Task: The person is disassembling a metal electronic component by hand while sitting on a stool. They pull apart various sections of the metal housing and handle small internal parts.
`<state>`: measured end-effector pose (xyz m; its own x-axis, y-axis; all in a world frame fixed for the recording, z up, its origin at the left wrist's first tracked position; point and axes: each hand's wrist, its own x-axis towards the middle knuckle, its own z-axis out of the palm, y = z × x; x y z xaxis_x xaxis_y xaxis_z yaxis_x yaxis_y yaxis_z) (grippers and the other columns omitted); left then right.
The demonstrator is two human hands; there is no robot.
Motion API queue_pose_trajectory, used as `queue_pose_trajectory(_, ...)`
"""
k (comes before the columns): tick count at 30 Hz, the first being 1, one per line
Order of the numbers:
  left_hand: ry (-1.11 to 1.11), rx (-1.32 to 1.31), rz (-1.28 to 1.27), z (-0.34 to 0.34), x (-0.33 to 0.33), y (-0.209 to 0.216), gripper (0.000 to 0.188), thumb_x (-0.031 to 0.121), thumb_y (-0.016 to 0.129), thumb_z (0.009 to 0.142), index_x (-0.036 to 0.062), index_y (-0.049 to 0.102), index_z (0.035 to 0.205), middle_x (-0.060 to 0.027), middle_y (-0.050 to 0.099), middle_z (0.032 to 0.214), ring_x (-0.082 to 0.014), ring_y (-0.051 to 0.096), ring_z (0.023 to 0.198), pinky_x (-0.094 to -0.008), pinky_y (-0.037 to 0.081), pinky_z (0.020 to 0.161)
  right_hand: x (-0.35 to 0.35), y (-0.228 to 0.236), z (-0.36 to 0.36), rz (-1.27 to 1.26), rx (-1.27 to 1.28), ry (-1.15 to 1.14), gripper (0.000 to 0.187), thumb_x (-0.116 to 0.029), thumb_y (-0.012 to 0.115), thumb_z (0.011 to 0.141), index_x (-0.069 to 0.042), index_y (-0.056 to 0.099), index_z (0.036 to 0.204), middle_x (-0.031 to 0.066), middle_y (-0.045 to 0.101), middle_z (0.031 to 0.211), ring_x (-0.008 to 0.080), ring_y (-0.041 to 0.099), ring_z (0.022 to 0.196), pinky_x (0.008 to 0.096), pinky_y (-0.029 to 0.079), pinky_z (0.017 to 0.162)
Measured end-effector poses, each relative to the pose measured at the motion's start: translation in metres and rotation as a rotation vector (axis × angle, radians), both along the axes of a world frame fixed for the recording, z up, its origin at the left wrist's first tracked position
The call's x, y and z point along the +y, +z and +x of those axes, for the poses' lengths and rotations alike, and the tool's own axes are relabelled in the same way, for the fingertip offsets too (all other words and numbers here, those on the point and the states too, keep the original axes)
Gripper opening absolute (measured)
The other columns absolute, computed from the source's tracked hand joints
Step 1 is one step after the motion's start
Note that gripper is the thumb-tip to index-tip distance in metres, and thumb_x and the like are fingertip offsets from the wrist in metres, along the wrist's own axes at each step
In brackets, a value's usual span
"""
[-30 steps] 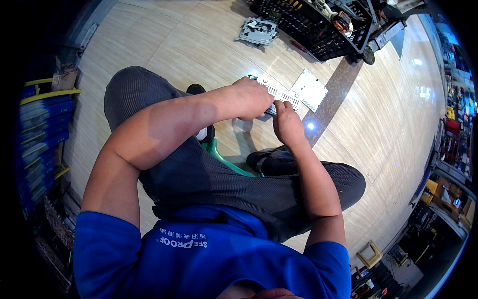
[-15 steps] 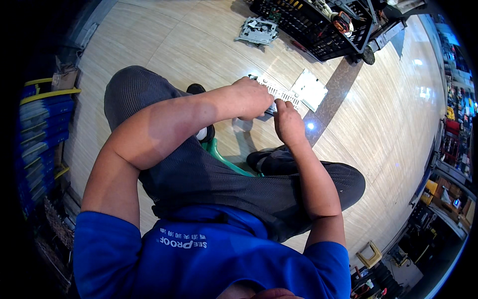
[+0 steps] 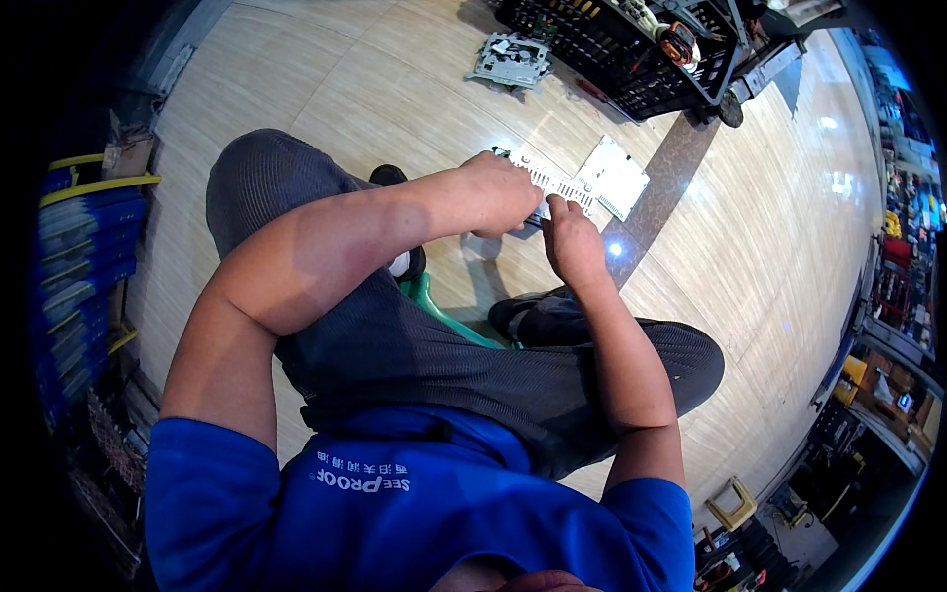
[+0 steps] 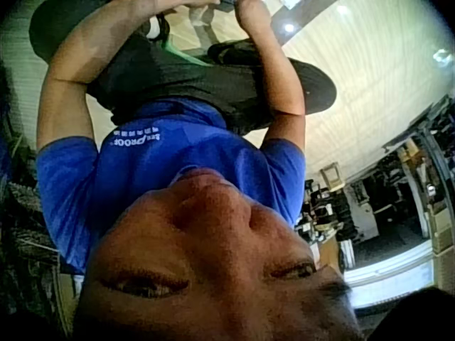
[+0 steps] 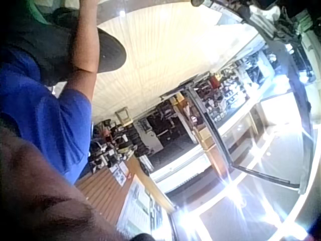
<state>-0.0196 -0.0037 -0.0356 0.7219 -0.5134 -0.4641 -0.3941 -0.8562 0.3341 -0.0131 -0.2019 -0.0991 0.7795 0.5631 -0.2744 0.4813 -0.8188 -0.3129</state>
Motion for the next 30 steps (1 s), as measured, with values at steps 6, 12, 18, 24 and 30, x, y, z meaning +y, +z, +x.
queue_pose_trajectory(6, 0.002, -0.014, -0.012, -0.0005, 0.0, -0.0009, 0.036, 0.03, 0.07, 0.089, 0.0044, 0.062, 0.114, -0.0183, 0.067, 0.11, -0.0342, 0.067, 0.104, -0.0451, 0.054, 0.087, -0.0014, -0.0012, -0.0033, 0.094, -0.025, 0.054, 0.029, -0.002, 0.052, 0.088, 0.0, 0.054, 0.117, 0.0264, 0.059, 0.105, 0.0416, 0.067, 0.089, 0.0479, 0.056, 0.075)
queue_pose_trajectory(12, -0.008, -0.005, -0.009, -0.0004, 0.0003, 0.003, 0.036, 0.03, 0.069, 0.089, 0.0047, 0.062, 0.115, -0.0178, 0.067, 0.11, -0.0343, 0.067, 0.104, -0.0453, 0.053, 0.088, -0.0002, -0.0008, 0.0, 0.009, -0.01, -0.012, 0.028, -0.006, 0.053, 0.089, -0.001, 0.054, 0.117, 0.026, 0.061, 0.102, 0.0426, 0.067, 0.086, 0.0497, 0.056, 0.074)
queue_pose_trajectory(18, -0.001, 0.017, -0.003, 0.0004, -0.0007, 0.0041, 0.037, 0.03, 0.069, 0.09, 0.0048, 0.062, 0.115, -0.0179, 0.067, 0.112, -0.0343, 0.066, 0.106, -0.0455, 0.053, 0.089, -0.0015, 0.0003, -0.0022, 0.076, -0.012, -0.009, 0.028, -0.006, 0.052, 0.089, -0.001, 0.053, 0.117, 0.026, 0.061, 0.101, 0.0434, 0.067, 0.085, 0.0504, 0.056, 0.073)
queue_pose_trajectory(24, 0.003, 0.011, -0.001, -0.0004, -0.0008, 0.0033, 0.036, 0.029, 0.069, 0.09, 0.0049, 0.061, 0.116, -0.0177, 0.066, 0.112, -0.0344, 0.066, 0.106, -0.0454, 0.053, 0.089, -0.0033, -0.0024, -0.0032, 0.12, -0.021, 0.026, 0.028, -0.004, 0.052, 0.089, -0.001, 0.053, 0.116, 0.0264, 0.06, 0.103, 0.0437, 0.067, 0.088, 0.0499, 0.056, 0.074)
queue_pose_trajectory(30, 0.005, 0.022, 0.003, 0.0, -0.0011, 0.0037, 0.037, 0.029, 0.069, 0.09, 0.0049, 0.061, 0.116, -0.0178, 0.067, 0.111, -0.0343, 0.066, 0.106, -0.045, 0.053, 0.089, -0.0007, 0.0006, 0.0007, 0.001, 0.038, -0.024, 0.032, -0.002, 0.053, 0.087, -0.001, 0.053, 0.119, 0.0271, 0.06, 0.104, 0.0435, 0.067, 0.09, 0.049, 0.056, 0.076)
